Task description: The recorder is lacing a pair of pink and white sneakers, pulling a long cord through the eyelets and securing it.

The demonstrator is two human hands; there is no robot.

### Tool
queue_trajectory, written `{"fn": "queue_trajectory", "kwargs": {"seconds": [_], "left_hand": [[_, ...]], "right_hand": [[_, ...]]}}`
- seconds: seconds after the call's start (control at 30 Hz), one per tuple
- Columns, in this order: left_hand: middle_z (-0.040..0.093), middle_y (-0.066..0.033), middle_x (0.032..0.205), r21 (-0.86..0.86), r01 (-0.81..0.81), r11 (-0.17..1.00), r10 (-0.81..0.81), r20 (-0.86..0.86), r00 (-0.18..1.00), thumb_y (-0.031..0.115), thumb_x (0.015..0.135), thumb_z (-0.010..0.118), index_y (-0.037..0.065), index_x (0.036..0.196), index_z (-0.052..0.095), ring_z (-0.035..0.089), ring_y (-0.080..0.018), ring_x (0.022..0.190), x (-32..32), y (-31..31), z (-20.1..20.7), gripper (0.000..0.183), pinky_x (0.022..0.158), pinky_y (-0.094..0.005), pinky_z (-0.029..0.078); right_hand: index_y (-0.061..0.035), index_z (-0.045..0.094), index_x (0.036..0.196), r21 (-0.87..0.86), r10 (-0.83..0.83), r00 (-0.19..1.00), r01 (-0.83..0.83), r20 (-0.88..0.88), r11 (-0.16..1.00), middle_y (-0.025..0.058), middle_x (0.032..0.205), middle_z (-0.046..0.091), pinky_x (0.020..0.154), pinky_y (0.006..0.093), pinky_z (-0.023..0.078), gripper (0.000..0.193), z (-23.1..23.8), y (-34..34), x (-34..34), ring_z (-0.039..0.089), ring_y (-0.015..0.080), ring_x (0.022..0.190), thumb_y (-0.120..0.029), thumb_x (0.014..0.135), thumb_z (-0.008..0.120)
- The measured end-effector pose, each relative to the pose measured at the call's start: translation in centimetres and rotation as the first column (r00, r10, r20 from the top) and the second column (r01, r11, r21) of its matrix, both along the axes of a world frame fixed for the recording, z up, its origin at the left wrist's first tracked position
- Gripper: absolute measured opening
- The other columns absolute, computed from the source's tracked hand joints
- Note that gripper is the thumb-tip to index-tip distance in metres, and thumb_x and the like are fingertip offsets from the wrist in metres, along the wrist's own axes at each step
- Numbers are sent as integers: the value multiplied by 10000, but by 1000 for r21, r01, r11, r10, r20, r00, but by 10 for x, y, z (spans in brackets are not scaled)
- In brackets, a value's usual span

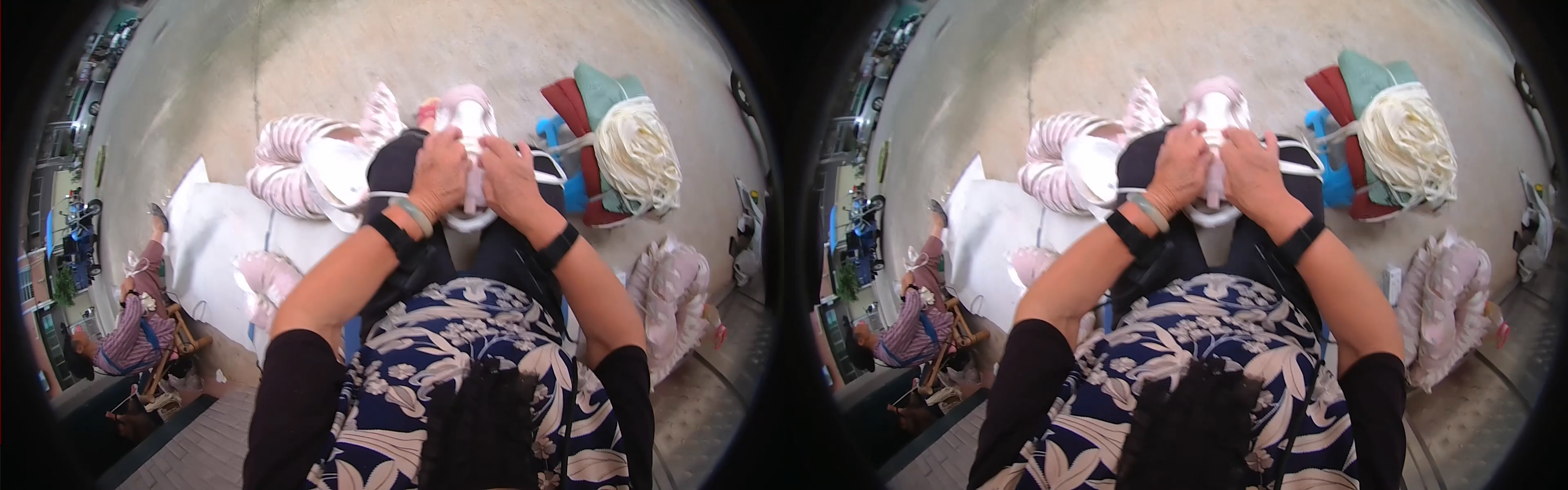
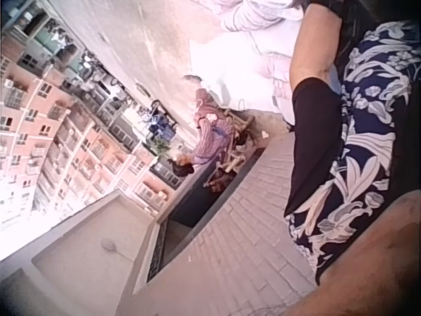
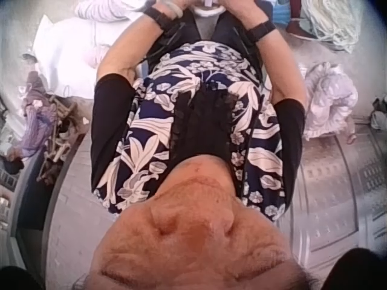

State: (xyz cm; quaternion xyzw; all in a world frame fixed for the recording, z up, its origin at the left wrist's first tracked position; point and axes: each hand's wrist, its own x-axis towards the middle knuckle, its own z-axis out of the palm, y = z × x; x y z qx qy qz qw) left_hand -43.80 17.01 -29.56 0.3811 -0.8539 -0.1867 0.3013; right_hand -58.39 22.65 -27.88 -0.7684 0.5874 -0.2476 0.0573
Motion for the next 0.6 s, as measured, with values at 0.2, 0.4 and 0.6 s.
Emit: {"fn": "queue_trajectory", "kwargs": {"seconds": [0.2, 0.4, 0.6], "left_hand": [[520, -210, 1031, 189, -34, 981, 49, -73, 996, 109, 696, 507, -41, 853, 537, 464, -352, 1027, -23, 19, -19, 219, 905, -415, 361], [468, -205, 1103, -48, -133, 990, 132, -31, 991, 95, 719, 512, -24, 865, 511, 441, -356, 1044, 28, 22, 16, 188, 862, -417, 363], [517, -238, 871, -221, -424, 878, 432, -13, 902, 41, 673, 465, -39, 815, 515, 488, -404, 839, 150, -28, -15, 170, 758, -469, 393]], "right_hand": [[-19, 545, 846, 65, -14, 993, 22, -113, 998, 178, 1090, 510, 957, 622, 207, 212, -3, 17, -18, 493, 320, 1046, -97, 649, 563], [1, 500, 839, 77, -88, 996, 88, -5, 993, 170, 1052, 492, 983, 553, 245, 183, -3, 16, -5, 485, 336, 999, -53, 667, 532], [13, 515, 905, -143, -213, 962, 239, 173, 960, 177, 824, 537, 918, 489, 329, 160, -9, 1, -34, 513, 369, 840, -48, 776, 442]]}}
